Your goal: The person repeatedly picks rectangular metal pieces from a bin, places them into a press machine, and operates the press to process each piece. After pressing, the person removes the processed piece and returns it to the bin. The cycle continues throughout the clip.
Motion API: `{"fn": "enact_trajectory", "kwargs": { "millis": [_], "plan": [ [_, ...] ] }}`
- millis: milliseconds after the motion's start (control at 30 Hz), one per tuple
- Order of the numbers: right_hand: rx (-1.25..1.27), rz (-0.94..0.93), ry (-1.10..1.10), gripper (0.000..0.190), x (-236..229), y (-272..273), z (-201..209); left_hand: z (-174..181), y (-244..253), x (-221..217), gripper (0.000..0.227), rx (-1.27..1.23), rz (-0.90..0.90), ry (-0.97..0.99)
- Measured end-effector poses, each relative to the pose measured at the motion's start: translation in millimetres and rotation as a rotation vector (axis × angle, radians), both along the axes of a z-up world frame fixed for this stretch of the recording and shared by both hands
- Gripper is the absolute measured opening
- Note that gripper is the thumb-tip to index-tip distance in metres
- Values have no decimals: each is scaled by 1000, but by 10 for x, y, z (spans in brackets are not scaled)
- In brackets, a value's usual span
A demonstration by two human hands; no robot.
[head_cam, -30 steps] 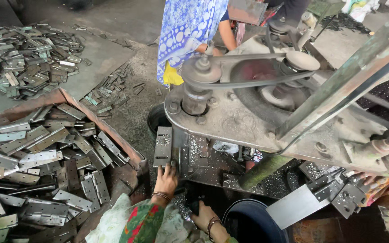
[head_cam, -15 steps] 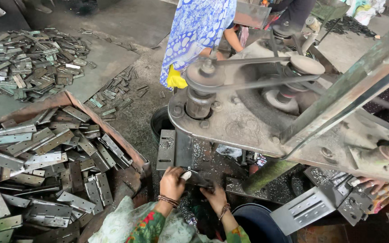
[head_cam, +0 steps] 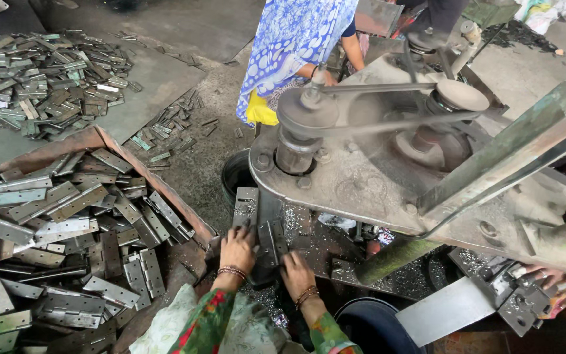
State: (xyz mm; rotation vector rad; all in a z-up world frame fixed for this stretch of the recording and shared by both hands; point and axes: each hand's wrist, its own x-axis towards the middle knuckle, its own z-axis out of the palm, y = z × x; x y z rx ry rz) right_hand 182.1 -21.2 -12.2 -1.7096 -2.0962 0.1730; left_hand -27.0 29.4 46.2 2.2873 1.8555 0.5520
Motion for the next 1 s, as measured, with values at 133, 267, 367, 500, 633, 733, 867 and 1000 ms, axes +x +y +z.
{"fn": "enact_trajectory", "kwargs": {
  "millis": [133, 267, 367, 500, 633, 733, 867, 1000],
  "plan": [
    [-5, 75, 19, 47, -305, -105, 117, -34, -258, 216, 50, -194, -151, 205],
    [-151, -41, 9, 64, -236, -476, 324, -72, -287, 303, 55, -183, -174, 379],
    [-512, -127, -76, 74, -25, -828, 393, -101, -190, 345, 55, -104, -163, 345],
    [-834, -264, -25, 80, 72, -1064, 175, -72, -36, 381, 50, -193, -144, 344],
    [-745, -292, 81, 85, 69, -1171, -325, -68, -16, 414, 45, -228, -145, 362],
    [-829, -328, 83, 87, 127, -1211, -661, -120, -76, 417, 42, -174, -131, 318],
    [-786, -303, 94, 88, 117, -1139, -832, -171, -159, 382, 46, -111, -120, 251],
    [-738, -278, 173, 85, 116, -1207, -688, -244, -205, 415, 45, -163, -103, 272]
  ]
}}
